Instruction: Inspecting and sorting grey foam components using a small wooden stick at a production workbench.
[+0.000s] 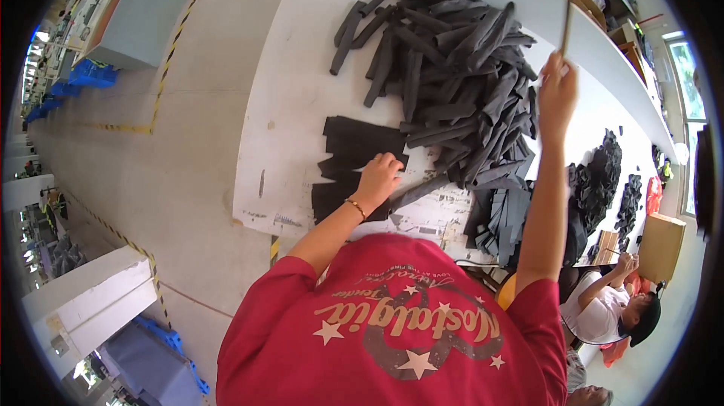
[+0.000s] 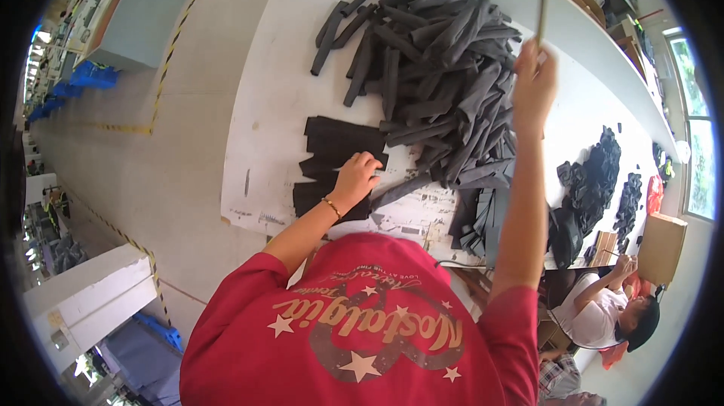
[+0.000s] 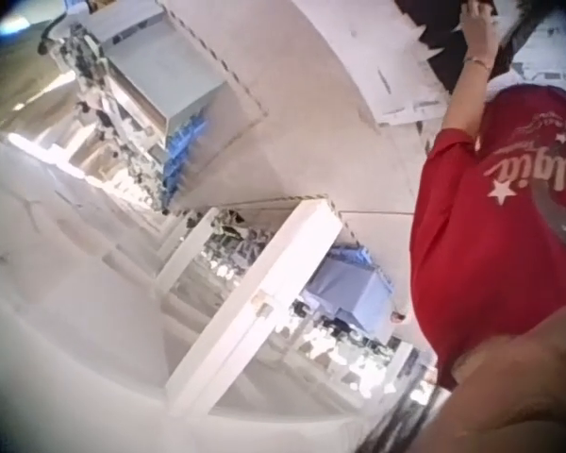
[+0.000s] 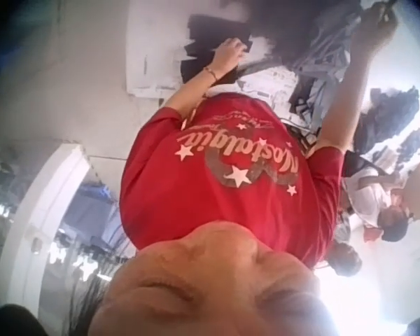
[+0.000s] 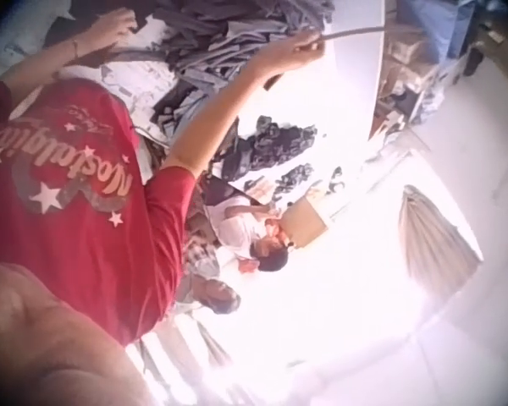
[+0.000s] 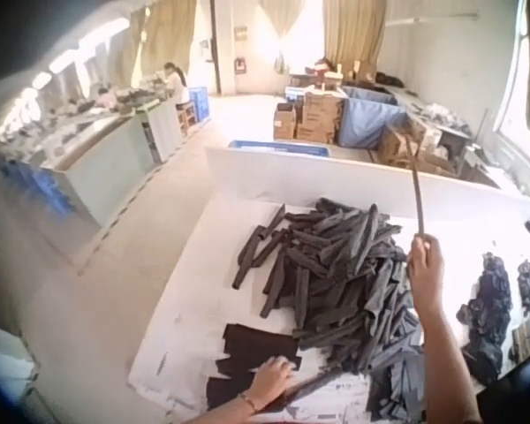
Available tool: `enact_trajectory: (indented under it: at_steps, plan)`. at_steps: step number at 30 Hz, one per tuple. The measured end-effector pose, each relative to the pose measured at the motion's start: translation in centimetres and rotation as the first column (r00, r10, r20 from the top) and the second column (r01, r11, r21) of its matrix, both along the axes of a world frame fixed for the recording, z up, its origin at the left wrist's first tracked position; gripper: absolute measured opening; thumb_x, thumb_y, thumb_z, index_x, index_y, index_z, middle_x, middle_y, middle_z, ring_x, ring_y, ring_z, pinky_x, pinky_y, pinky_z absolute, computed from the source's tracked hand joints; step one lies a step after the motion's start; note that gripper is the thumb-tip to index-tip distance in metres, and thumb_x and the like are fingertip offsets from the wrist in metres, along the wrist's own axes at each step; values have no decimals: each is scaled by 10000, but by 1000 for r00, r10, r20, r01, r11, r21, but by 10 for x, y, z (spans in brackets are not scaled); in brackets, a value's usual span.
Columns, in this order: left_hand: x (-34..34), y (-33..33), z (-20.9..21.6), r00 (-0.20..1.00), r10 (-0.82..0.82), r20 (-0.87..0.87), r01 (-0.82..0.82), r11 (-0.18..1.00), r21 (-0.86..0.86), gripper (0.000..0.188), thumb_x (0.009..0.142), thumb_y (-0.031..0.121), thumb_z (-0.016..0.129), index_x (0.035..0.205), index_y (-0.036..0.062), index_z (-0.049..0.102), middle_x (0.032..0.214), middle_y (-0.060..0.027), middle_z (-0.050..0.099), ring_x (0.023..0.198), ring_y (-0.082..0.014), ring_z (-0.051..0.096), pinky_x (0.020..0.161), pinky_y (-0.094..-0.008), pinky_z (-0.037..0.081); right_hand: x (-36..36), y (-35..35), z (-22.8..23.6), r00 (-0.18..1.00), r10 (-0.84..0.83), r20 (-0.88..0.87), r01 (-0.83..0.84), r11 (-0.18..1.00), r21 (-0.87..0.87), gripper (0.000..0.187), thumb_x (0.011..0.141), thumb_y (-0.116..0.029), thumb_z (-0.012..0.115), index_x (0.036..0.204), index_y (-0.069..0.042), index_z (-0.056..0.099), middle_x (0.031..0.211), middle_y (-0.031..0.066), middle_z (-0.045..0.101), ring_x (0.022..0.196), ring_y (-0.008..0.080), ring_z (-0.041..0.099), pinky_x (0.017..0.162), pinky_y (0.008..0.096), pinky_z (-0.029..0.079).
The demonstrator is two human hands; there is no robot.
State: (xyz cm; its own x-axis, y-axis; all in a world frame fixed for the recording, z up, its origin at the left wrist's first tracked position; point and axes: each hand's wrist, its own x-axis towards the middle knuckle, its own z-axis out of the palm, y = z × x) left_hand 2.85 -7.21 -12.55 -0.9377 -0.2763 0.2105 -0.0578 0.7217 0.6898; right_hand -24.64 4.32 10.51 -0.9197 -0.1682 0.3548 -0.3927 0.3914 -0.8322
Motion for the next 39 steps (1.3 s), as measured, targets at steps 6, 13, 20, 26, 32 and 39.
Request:
enact_trajectory:
  at_steps: [6,13,20,26,32,39]
  plan:
    - [-11,-25,-25,999,33,-2,-33,995,-96,74,691,87,701,737,91,643,795,-38,566,810,-238,565,702,-375,459,92,99,-82,949,272,157,-307,909,283,126,946,-80,500,1043,-45,573,713,63,498,577,164,492,547,293,404]
    - [-23,-65,35,993,4,116,-51,914,403,132,698,95,735,803,43,675,814,-59,626,795,-231,582,724,-328,475,109,143,-62,837,536,108,-417,498,760,137,848,-128,626,982,-103,612,750,81,539,645,288,589,553,382,465]
    - [-18,-65,59,992,-38,118,-7,931,365,141,703,95,738,817,37,678,841,-58,651,855,-241,577,758,-333,466,106,141,-66,784,616,80,-442,462,769,185,836,-154,639,1014,-117,603,726,75,512,636,279,585,539,390,463]
    - [-26,-35,72,985,-166,-54,174,956,238,103,746,97,691,831,40,682,830,-63,657,873,-249,581,797,-340,466,133,92,-88,724,661,197,-588,442,677,296,837,-145,621,1131,-145,587,835,95,609,726,289,633,605,400,503]
    - [-15,-10,131,868,272,-415,-198,957,212,338,776,114,716,1087,64,594,1058,-61,590,1078,-258,552,948,-390,412,175,69,-140,638,534,555,-637,771,-11,226,894,-84,543,1100,-12,602,698,55,557,629,125,508,586,268,420]
    - [-7,13,48,872,472,129,164,-530,832,257,873,257,669,1057,84,625,837,-46,651,801,-223,637,909,-419,494,226,34,-152,653,500,568,-610,793,3,109,893,-66,552,958,17,579,646,79,526,577,131,480,525,300,398]
